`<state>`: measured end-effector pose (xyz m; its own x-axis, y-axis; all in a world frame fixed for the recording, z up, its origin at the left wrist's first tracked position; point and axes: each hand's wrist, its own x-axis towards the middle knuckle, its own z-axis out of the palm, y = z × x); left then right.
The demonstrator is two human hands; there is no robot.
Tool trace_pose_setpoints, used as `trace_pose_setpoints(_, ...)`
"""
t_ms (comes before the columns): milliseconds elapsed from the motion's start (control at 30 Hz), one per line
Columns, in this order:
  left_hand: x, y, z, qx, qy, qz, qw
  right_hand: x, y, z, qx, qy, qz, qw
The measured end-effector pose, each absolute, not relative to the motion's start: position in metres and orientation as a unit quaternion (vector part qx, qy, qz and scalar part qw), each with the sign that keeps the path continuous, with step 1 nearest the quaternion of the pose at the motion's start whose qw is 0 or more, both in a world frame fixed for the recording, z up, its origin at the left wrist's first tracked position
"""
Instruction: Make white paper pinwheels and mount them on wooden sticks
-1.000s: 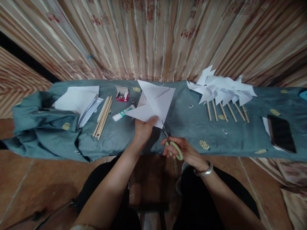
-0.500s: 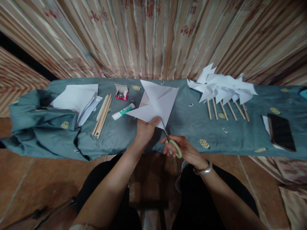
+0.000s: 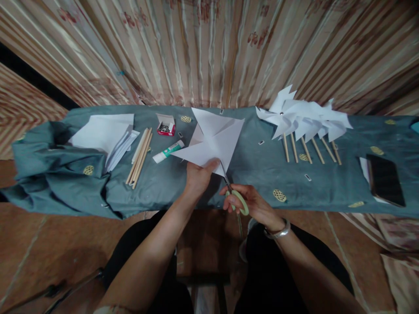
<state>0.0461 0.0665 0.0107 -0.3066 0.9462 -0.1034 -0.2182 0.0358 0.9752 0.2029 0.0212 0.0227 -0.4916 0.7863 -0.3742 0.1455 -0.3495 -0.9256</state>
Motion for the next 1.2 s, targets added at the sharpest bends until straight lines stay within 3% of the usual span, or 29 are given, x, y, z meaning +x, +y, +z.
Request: trace_pose_setpoints(1200, 0.0408, 0.0704, 0.0017, 0.335, 0.52, 0.616, 0.488, 0.1993, 0.0219, 0.0148, -0.475, -0.457, 0.707, 0.255)
